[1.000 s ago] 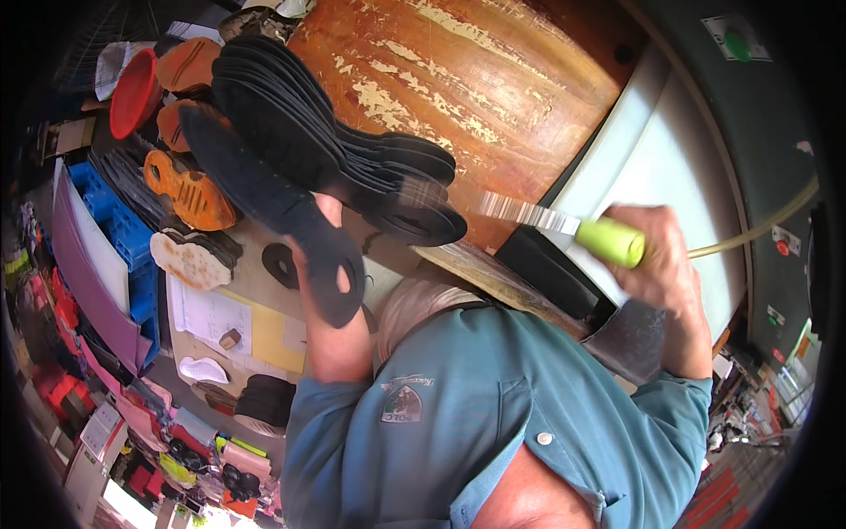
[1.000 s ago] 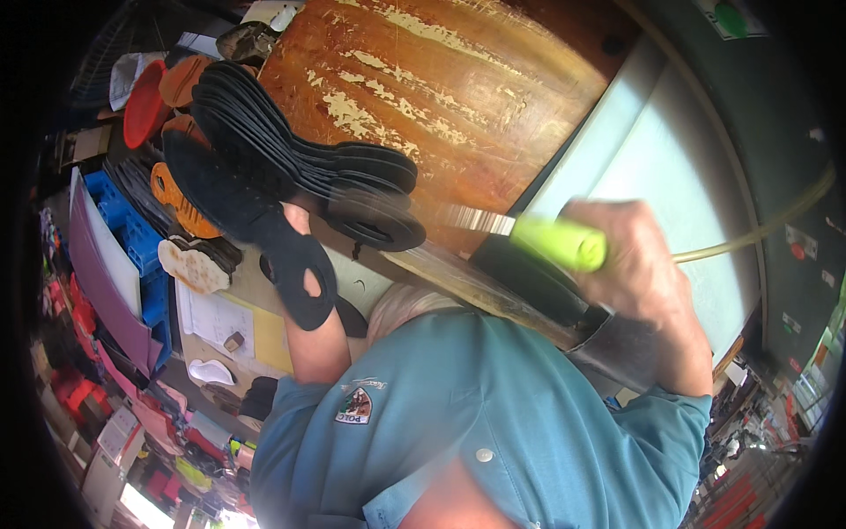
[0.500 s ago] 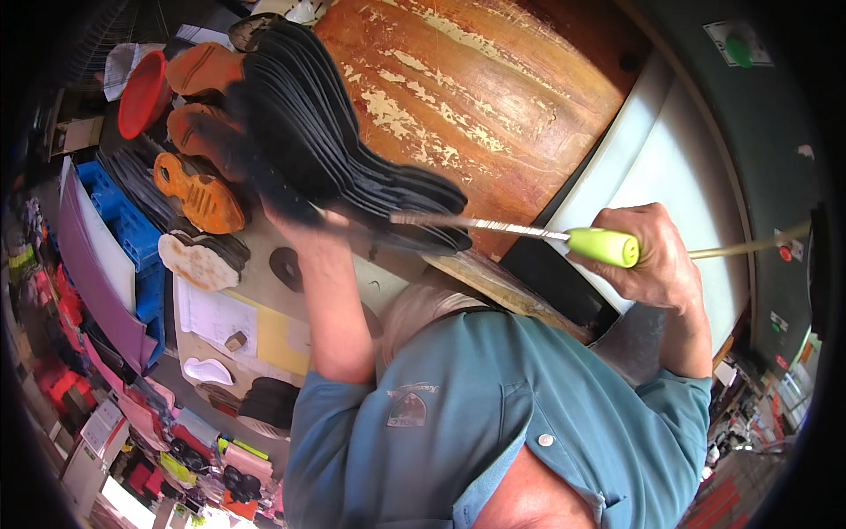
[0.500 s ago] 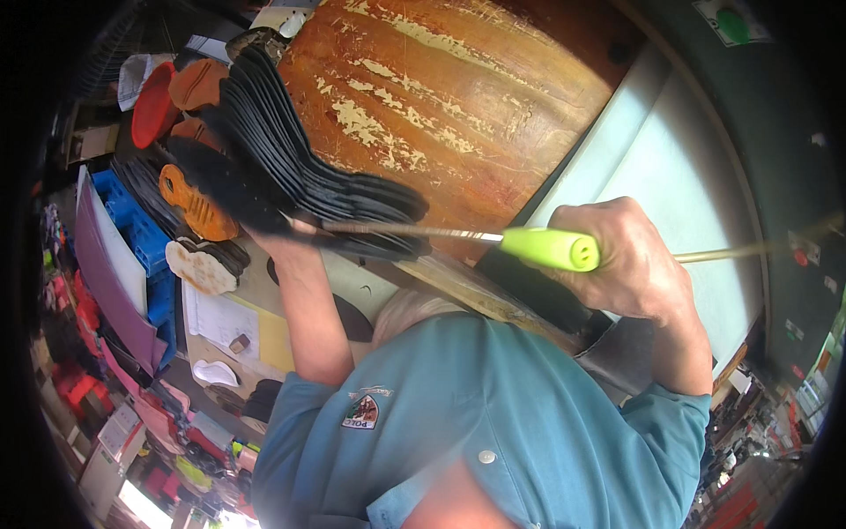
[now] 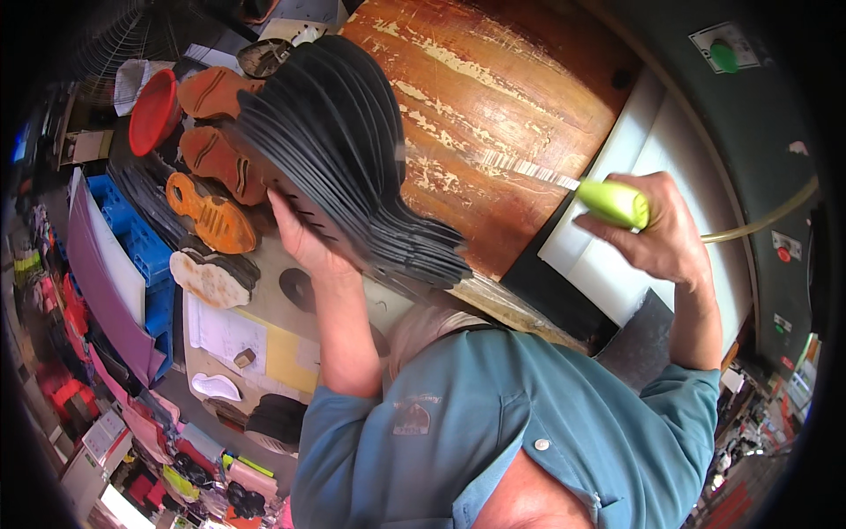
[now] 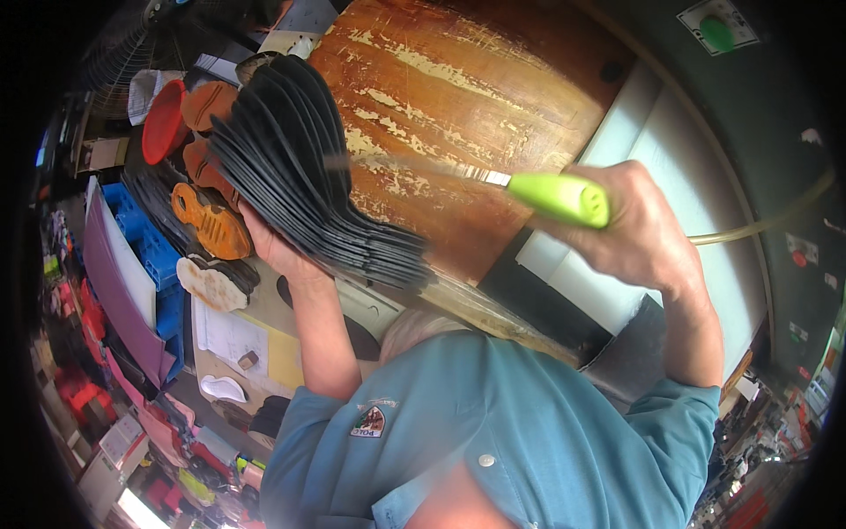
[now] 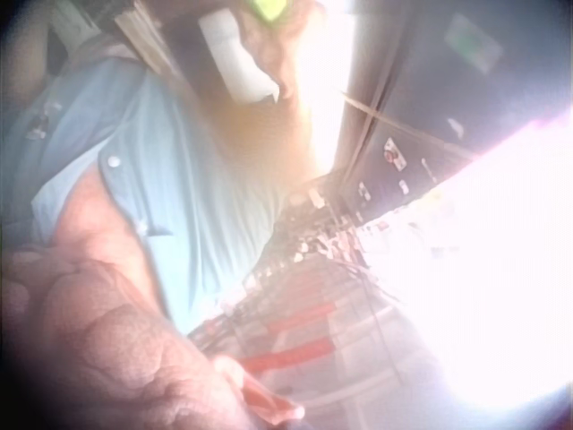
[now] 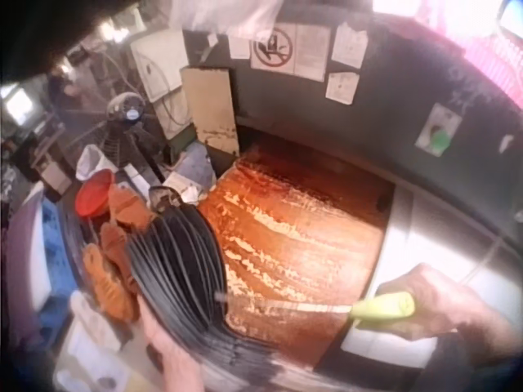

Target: The person uses a hot-air tool to stitch together stacked black shoe insoles on a wooden workbench. They repeatedly align the insoles, apply the tool along the edges, and flip the stack to work on different sides. The person occasionally separates the insoles to check alignment before restacking and continuing the stitching.

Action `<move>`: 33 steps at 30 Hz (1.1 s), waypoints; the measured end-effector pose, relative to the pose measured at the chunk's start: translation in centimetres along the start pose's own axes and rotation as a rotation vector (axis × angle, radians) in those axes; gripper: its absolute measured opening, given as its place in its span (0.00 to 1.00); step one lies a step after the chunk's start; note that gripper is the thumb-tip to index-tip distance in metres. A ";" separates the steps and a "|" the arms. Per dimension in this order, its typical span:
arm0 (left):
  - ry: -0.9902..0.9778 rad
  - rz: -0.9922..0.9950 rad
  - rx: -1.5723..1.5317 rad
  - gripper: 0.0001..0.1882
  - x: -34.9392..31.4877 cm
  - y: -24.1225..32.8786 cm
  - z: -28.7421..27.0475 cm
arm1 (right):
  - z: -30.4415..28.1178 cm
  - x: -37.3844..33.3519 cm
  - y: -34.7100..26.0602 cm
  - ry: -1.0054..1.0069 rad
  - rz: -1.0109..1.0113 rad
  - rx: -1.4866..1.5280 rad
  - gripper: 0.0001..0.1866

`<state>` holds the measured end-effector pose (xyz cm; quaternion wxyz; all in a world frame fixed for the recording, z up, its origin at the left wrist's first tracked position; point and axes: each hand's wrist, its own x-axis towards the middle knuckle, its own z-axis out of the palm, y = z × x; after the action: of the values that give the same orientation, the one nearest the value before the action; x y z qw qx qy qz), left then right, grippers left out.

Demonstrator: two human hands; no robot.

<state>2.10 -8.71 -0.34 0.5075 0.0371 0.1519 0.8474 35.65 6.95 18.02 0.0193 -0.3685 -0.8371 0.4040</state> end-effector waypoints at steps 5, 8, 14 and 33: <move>-0.088 0.035 -0.013 0.31 -0.3 0.2 -0.4 | -0.6 -0.4 0.3 -0.135 0.012 -0.052 0.14; -0.143 0.012 -0.091 0.33 -0.5 0.1 -0.7 | -0.8 -0.5 0.5 0.012 0.142 0.034 0.15; -0.127 0.115 0.141 0.35 -0.3 0.2 -1.5 | -1.1 -0.8 0.7 0.050 0.209 0.049 0.14; 0.116 0.092 0.163 0.37 -0.5 0.2 -0.6 | 2.8 -2.7 0.9 -0.005 0.115 -0.068 0.08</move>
<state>2.05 -9.35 -0.77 0.4535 0.0361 0.2476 0.8554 37.20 3.71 16.23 -0.0183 -0.4154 -0.8277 0.3768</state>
